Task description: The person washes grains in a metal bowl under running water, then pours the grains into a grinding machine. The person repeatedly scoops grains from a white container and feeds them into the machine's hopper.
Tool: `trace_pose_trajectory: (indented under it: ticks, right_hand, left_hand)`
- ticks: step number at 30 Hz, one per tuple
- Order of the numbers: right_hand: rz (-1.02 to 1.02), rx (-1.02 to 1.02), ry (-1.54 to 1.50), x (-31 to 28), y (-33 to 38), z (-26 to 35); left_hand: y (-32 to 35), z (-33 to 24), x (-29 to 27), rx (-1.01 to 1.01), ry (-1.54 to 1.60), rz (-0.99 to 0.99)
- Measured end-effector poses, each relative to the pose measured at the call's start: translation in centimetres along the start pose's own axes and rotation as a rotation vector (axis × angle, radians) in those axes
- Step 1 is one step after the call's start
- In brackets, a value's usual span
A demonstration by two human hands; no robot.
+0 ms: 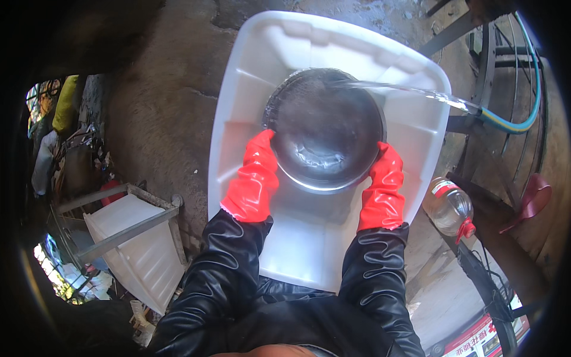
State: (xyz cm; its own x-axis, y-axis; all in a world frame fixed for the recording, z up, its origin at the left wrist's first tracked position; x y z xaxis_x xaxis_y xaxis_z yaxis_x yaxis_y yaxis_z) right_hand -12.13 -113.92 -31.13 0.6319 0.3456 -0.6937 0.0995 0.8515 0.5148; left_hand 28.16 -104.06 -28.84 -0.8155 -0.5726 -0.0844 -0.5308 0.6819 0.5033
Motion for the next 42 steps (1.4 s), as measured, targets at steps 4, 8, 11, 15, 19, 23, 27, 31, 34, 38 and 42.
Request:
trace_pose_trajectory:
  ticks: [4, 8, 11, 15, 19, 23, 27, 31, 34, 38, 42]
  right_hand:
    - [0.018, 0.173, -0.716, -2.9, 2.0, 1.9]
    - [-0.165, -0.102, 0.189, -8.6, 6.1, 7.0]
    - [-0.210, -0.214, 0.305, -12.6, 10.9, 12.3]
    - [-0.271, -0.398, 0.258, -15.6, 15.9, 13.7]
    - [-0.302, -0.583, 0.171, -17.4, 21.2, 15.7]
    - [-0.277, -0.844, 0.361, -17.9, 29.9, 19.5]
    - [-0.101, -0.961, 0.355, -15.3, 37.6, 21.4]
    - [0.092, -1.007, 0.432, -10.0, 44.3, 21.6]
    - [0.255, -1.138, 0.385, -4.6, 50.1, 20.8]
    - [0.640, -1.081, 0.440, 3.2, 64.2, 21.8]
    - [0.794, -1.054, 0.437, 11.0, 71.7, 15.5]
  left_hand:
    - [1.8, -3.3, -0.4, -0.001, -0.022, -0.056]
    - [5.3, -7.6, -0.4, -0.023, 0.014, -0.067]
    - [10.0, -11.4, -1.3, -0.083, 0.074, -0.059]
    - [16.7, -12.8, -4.3, 0.050, -0.087, -0.133]
    - [24.5, -14.8, -8.0, -0.078, 0.130, -0.205]
    - [33.1, -12.9, -12.7, -0.141, 0.277, -0.278]
    - [41.3, -7.0, -18.6, -0.020, 0.081, -0.437]
    - [50.5, 0.1, -24.3, -0.199, 0.277, -0.580]
    - [58.3, 6.5, -27.4, -0.232, 0.739, -0.737]
    - [69.3, 14.3, -31.8, -0.232, 0.846, -0.988]
    - [81.5, 17.4, -37.2, -0.171, 1.012, -1.260]
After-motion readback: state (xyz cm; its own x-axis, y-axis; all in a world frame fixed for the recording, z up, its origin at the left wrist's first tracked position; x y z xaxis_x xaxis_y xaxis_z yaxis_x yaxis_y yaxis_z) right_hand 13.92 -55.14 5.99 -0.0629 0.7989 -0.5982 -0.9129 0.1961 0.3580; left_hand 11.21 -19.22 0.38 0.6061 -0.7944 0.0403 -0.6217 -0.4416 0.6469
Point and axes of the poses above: each hand's wrist, its own y-axis away from the middle knuckle, its own x-axis out of the palm, z = x × y, the point moved 8 cm from there along -y, towards the middle knuckle, and after that the axes turned 4 degrees about z, right-handed, at the moved point
